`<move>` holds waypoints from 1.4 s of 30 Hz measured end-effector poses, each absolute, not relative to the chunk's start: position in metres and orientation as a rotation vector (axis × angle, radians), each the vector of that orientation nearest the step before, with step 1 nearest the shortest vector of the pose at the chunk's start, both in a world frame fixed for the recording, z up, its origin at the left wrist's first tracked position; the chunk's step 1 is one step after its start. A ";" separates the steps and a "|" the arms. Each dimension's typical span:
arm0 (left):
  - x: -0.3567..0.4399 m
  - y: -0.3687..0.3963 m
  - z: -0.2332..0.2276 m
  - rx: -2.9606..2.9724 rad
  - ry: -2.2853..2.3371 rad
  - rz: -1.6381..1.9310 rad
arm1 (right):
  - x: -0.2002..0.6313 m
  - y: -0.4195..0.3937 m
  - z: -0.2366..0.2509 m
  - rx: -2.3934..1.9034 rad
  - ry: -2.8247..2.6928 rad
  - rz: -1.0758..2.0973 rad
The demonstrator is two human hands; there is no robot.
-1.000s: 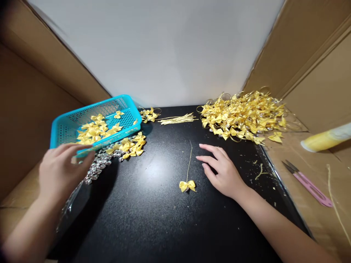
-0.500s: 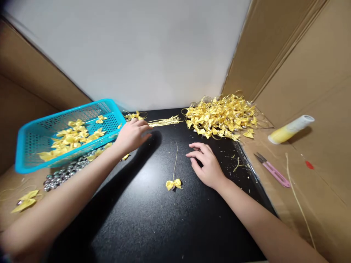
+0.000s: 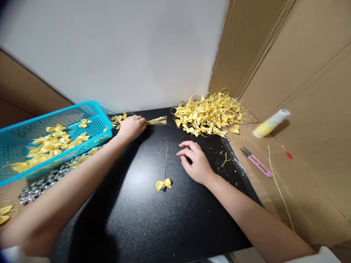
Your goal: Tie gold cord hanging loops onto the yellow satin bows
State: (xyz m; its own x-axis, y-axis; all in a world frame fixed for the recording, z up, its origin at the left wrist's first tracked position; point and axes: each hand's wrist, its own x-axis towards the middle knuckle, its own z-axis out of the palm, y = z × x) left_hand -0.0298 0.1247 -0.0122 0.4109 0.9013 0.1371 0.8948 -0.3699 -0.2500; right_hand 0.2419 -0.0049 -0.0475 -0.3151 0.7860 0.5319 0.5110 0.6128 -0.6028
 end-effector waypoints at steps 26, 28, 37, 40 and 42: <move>0.016 0.049 0.021 -2.407 -1.293 -0.253 | 0.241 -0.011 -0.041 -1.084 -1.994 -0.003; 0.030 0.023 0.021 -2.467 -1.178 -0.255 | 0.239 -0.015 -0.038 -1.108 -2.086 -0.117; 0.036 -0.014 0.007 -2.523 -1.158 -0.303 | 0.236 -0.017 -0.032 -1.139 -2.259 -0.095; 0.034 -0.016 -0.001 -2.568 -1.356 -0.434 | 0.234 -0.017 -0.033 -1.185 -2.268 -0.003; 0.034 -0.019 -0.006 -2.627 -1.553 -0.650 | 0.232 -0.019 -0.034 -1.222 -2.210 0.149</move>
